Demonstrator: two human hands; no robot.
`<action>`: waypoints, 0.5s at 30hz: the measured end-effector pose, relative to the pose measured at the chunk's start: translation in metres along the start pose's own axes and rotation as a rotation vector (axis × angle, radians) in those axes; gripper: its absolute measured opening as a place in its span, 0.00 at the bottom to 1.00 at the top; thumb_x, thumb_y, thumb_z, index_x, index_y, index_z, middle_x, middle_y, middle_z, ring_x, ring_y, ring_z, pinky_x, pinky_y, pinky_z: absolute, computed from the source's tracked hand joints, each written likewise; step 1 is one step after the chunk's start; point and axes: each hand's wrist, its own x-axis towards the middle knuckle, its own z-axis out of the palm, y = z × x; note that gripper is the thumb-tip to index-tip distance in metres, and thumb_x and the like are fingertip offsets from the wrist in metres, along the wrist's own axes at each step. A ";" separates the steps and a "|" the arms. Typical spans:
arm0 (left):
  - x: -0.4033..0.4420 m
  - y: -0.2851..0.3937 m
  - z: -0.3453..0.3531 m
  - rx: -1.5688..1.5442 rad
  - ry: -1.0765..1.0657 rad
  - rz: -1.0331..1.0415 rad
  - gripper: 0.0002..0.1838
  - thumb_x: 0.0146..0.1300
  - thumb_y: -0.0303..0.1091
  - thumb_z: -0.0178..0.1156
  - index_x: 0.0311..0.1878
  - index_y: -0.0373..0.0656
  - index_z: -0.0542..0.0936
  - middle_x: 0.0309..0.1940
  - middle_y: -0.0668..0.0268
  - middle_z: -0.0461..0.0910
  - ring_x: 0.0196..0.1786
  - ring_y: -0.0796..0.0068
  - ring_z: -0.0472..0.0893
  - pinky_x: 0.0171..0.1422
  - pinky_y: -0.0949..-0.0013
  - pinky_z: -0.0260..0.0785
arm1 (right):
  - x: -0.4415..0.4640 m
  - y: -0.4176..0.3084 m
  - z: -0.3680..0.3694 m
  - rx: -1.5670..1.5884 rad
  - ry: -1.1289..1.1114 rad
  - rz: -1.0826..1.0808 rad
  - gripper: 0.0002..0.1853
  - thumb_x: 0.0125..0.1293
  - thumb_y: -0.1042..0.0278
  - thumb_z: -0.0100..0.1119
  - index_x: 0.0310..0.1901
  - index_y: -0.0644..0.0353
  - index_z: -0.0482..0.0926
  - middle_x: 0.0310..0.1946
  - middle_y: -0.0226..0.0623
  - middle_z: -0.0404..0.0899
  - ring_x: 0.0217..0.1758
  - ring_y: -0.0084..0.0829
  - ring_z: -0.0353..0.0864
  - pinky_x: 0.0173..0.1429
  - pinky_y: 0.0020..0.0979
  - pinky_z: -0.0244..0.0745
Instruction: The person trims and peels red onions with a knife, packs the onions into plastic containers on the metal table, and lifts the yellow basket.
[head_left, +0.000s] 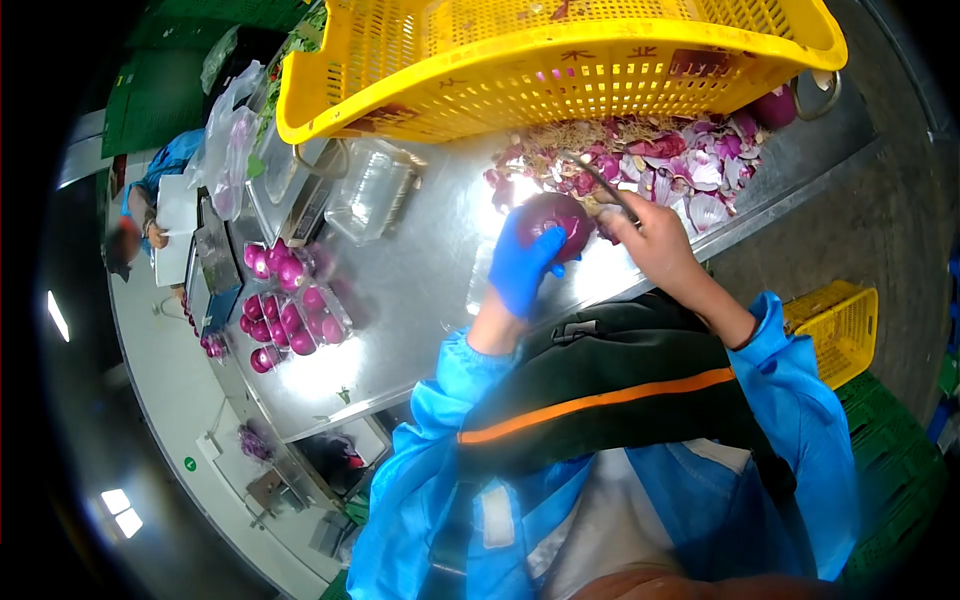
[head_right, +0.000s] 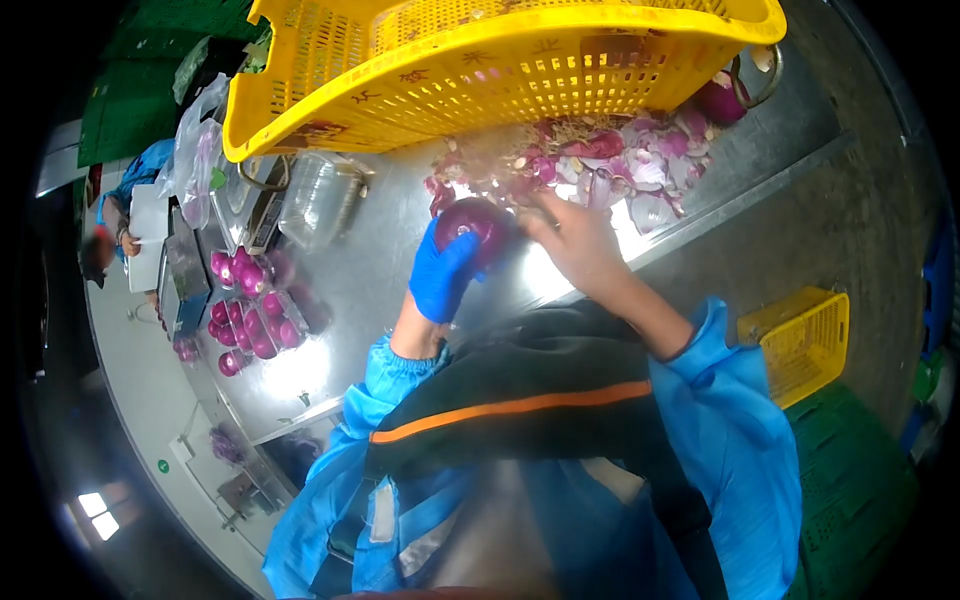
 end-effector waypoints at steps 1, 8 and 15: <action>0.002 0.004 -0.002 0.044 -0.011 0.018 0.32 0.63 0.37 0.65 0.68 0.41 0.65 0.53 0.59 0.78 0.44 0.69 0.83 0.38 0.74 0.74 | -0.002 -0.007 0.000 0.002 0.018 -0.093 0.18 0.69 0.58 0.58 0.54 0.60 0.79 0.39 0.46 0.84 0.38 0.44 0.83 0.41 0.38 0.78; 0.001 0.021 0.011 0.154 -0.071 0.036 0.31 0.60 0.32 0.67 0.66 0.41 0.68 0.54 0.61 0.77 0.49 0.71 0.81 0.43 0.73 0.75 | 0.007 -0.021 0.004 -0.395 0.249 -0.636 0.11 0.57 0.67 0.68 0.40 0.58 0.79 0.31 0.39 0.82 0.31 0.38 0.83 0.32 0.34 0.76; 0.002 0.005 -0.005 0.102 -0.036 0.042 0.32 0.61 0.39 0.66 0.66 0.42 0.69 0.50 0.65 0.79 0.47 0.76 0.79 0.42 0.75 0.73 | 0.032 0.038 0.002 -0.546 0.215 -0.235 0.10 0.62 0.64 0.64 0.39 0.61 0.79 0.25 0.44 0.81 0.26 0.44 0.81 0.31 0.40 0.75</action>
